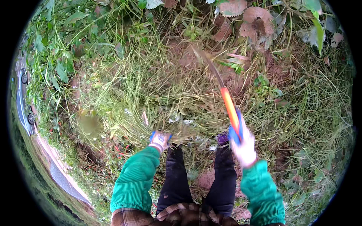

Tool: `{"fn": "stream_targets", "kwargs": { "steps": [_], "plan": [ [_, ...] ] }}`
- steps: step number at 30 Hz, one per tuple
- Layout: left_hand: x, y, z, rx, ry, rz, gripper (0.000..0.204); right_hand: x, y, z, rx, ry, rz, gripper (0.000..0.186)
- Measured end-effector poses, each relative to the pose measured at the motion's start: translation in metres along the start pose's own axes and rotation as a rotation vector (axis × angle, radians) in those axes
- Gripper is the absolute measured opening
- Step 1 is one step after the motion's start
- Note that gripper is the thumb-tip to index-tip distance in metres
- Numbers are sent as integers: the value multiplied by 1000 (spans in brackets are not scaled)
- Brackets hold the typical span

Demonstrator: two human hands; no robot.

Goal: The person uses a sickle to cut and pull weeds and overgrown plants from a garden bed. They repeatedly swing the sickle to sever stems and gather the cut vegetation by hand, moving across the area to clear multiple patches.

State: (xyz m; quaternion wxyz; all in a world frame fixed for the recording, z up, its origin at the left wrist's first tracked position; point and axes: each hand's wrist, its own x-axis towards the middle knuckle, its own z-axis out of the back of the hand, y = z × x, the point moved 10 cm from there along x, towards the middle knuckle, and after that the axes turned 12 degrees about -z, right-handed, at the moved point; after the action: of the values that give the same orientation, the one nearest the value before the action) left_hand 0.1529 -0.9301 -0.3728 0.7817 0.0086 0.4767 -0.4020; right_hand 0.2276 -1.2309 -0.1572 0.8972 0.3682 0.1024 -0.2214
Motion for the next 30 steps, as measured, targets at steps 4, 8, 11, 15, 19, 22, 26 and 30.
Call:
{"fn": "stream_targets", "kwargs": {
  "steps": [4, 8, 11, 15, 19, 22, 26, 30],
  "plan": [
    [3, -22, 60, -31, -247, -26, 65, 137, 76, -53, -88, -179, 190, 50],
    [11, -14, 165, -62, -677, 6, 78, 176, 43, -110, -322, 107, 32, 48],
    [16, 6, 229, -67, -872, 59, 91, 120, 0, -111, -262, 70, 58, 51],
    [59, 36, 296, 23, -859, 225, 108, 60, -50, -75, -304, 257, -127, 57],
    [134, 99, 239, -651, -621, 370, 100, 71, -34, -54, -224, 252, 7, 55],
    [160, 76, 202, -714, -391, 413, 69, 98, -17, -62, -296, 176, 135, 53],
    [144, 72, 219, -655, -539, 359, 52, 133, -59, -95, -309, 209, -70, 52],
    [97, 81, 193, -308, -704, 243, 44, 40, -89, -85, -238, 273, -258, 60]
  ]
}}
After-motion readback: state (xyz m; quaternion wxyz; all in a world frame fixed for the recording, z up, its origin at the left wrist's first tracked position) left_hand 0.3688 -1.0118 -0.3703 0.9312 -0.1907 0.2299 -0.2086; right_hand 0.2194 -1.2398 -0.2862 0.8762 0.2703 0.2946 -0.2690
